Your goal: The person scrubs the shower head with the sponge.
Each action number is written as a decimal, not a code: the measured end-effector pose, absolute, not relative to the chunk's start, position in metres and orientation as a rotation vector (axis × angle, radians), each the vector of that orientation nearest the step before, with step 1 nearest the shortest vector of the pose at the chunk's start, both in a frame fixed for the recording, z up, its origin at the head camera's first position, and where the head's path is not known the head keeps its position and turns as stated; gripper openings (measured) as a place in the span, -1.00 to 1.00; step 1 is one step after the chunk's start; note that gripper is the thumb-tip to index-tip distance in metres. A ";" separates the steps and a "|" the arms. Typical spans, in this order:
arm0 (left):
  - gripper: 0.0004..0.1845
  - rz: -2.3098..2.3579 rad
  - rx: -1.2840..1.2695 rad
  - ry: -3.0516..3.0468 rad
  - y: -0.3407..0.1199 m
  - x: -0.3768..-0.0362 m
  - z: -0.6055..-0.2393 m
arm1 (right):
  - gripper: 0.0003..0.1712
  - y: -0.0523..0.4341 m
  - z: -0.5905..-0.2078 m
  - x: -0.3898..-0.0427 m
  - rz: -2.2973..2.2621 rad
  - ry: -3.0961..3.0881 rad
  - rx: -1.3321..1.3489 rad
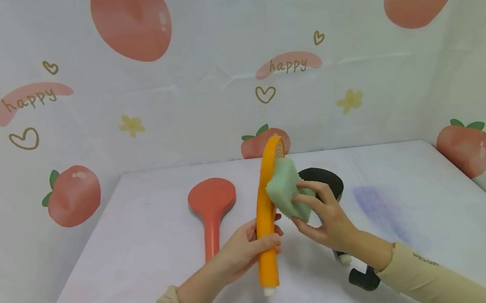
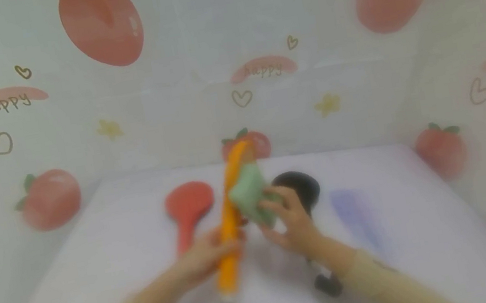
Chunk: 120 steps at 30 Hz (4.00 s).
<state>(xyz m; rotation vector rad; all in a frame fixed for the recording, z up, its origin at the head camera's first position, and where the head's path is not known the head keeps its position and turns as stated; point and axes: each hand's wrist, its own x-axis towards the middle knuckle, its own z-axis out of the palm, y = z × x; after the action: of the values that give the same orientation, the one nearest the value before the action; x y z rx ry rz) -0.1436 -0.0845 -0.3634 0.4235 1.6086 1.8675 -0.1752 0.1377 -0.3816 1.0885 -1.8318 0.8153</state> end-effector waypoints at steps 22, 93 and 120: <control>-0.31 1.759 0.452 1.759 -0.081 -0.139 -0.371 | -0.71 0.122 -0.369 -0.168 0.543 -1.811 1.202; -0.27 1.829 0.401 1.728 -0.089 -0.143 -0.385 | -0.67 0.145 -0.370 -0.177 0.454 -1.836 1.069; -0.24 1.905 0.442 1.670 -0.094 -0.150 -0.383 | -0.70 0.155 -0.375 -0.175 0.412 -1.680 1.130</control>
<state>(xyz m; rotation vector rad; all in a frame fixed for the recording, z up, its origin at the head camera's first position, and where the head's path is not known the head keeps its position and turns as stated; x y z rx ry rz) -0.1502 -0.0941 -0.3825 0.4421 1.6700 1.9047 -0.1749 0.1552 -0.3745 1.1303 -1.6803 0.4119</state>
